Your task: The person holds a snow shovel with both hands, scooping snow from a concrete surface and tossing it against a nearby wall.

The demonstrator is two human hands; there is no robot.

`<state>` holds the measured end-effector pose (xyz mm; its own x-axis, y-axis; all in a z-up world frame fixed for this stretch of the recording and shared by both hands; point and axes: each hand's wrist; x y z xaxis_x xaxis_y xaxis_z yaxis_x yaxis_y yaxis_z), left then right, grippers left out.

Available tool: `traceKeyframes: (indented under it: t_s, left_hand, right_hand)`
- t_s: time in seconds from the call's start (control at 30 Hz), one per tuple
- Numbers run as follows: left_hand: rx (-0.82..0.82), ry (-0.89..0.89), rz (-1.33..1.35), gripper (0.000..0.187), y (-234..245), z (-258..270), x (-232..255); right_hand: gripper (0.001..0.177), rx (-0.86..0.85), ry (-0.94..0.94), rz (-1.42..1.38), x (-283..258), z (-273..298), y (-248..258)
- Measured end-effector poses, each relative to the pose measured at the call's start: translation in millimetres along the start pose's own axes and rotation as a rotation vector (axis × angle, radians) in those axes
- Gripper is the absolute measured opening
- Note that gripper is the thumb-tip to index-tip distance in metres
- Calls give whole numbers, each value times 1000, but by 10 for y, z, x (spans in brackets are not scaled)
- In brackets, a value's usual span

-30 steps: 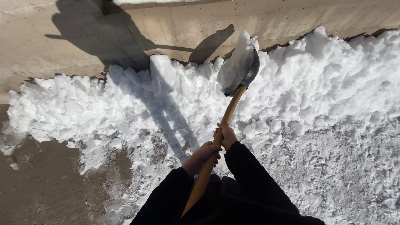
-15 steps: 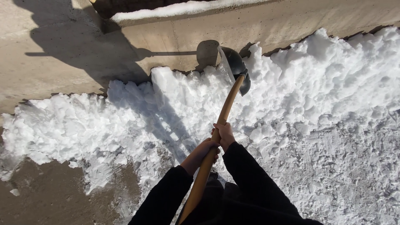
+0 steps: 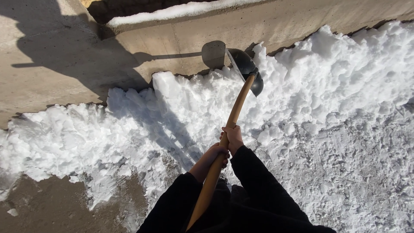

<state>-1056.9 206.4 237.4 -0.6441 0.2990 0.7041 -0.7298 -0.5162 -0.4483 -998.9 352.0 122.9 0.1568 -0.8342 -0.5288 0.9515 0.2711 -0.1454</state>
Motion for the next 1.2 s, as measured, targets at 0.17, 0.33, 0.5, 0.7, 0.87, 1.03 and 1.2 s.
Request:
traceKeyframes:
  t_s: [0.17,0.33,0.5,0.7,0.87,1.03,1.2]
  left_hand:
    - [-12,-1,-19,30,769,-69,-19]
    - [-15,-3,-30,30,1269,34,-4]
    - [4,-10,-39,30,1377,163,59]
    - [27,-22,-47,30,67,321,327]
    - [32,-21,-61,30,-341,617,497]
    - [16,-1,-90,30,-499,745,524]
    - [-6,27,-129,30,-609,817,508]
  right_hand:
    - [64,47,20,-21,65,-77,103]
    - [63,60,27,-26,41,17,60]
    - [64,35,34,-36,-45,282,-165]
    - [67,4,30,-26,-36,245,-273]
    - [69,8,32,-73,29,253,-255]
    - [66,4,29,-138,109,234,-112]
    - [56,3,28,-265,157,411,60]
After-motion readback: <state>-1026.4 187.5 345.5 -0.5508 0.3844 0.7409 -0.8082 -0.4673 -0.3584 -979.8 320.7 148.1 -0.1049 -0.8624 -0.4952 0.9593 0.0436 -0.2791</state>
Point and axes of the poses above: each hand's wrist, its own z-axis away from the middle knuckle, its own y-axis out of the back of the hand, x = y × z, and after that the axes turned 13 degrees about -y, right-handed
